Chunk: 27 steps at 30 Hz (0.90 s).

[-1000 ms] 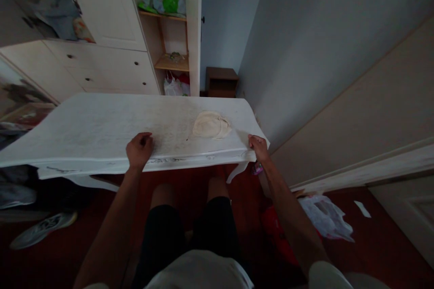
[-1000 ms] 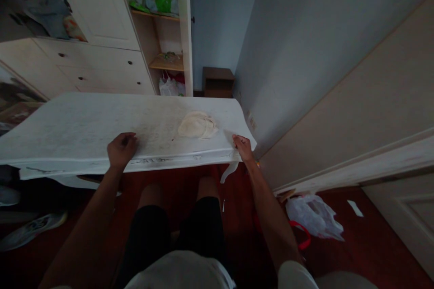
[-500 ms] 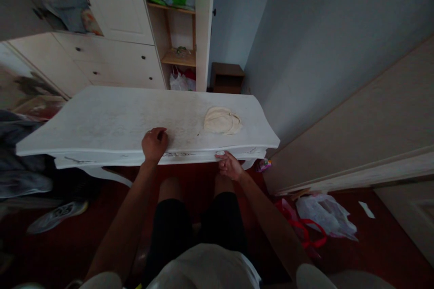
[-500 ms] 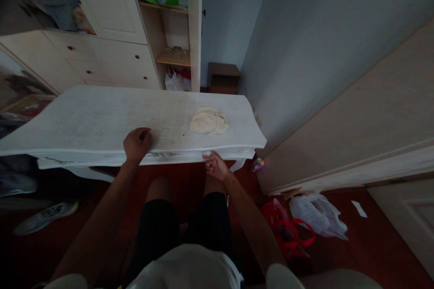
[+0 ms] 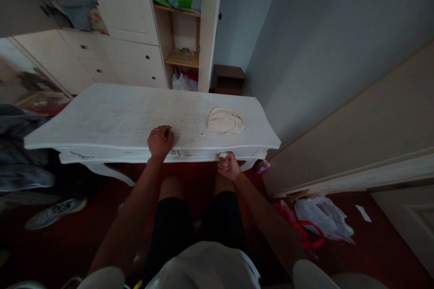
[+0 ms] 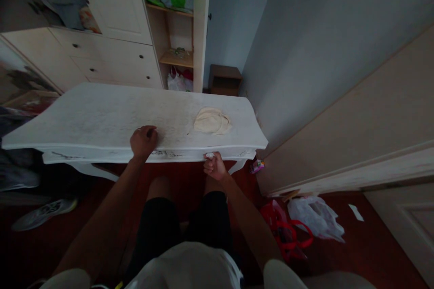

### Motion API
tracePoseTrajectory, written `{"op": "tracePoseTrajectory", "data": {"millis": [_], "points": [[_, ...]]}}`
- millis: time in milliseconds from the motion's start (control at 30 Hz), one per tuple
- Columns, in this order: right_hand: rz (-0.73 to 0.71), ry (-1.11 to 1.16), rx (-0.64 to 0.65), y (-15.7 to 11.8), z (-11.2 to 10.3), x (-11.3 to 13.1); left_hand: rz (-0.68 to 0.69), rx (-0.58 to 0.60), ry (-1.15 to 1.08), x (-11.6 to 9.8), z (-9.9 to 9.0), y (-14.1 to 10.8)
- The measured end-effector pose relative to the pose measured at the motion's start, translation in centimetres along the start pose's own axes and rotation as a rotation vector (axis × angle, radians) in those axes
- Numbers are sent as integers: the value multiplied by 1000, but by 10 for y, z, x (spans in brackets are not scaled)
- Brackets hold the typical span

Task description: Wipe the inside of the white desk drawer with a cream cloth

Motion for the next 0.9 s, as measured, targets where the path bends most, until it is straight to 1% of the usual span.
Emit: {"op": "tracePoseTrajectory", "data": {"millis": [133, 267, 400, 567, 733, 800, 900], "points": [[-2, -43, 25, -15, -1, -16, -12, 4, -1, 0, 0, 0], [18, -40, 36, -34, -5, -42, -5, 23, 2, -2, -3, 2], [27, -17, 22, -56, -7, -70, 3, 62, 2, -2, -4, 3], [35, 4, -8, -82, -2, -104, -13, 45, 25, 1, -3, 3], [38, -3, -52, -102, 0, -140, 34, 68, 52, -5, -4, 1], [58, -19, -65, -108, -3, -154, 19, 80, 50, -6, -5, 1], [94, -43, -87, -117, -9, -171, -55, 91, 24, -4, -6, 5]]}}
Point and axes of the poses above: each hand's wrist, its own y-axis towards the middle knuckle, its own z-axis out of the palm, x = y × z, the point moved 4 cm from there along y, towards the middle knuckle, and after that the axes turned 13 degrees about z, right-handed, at the moved point
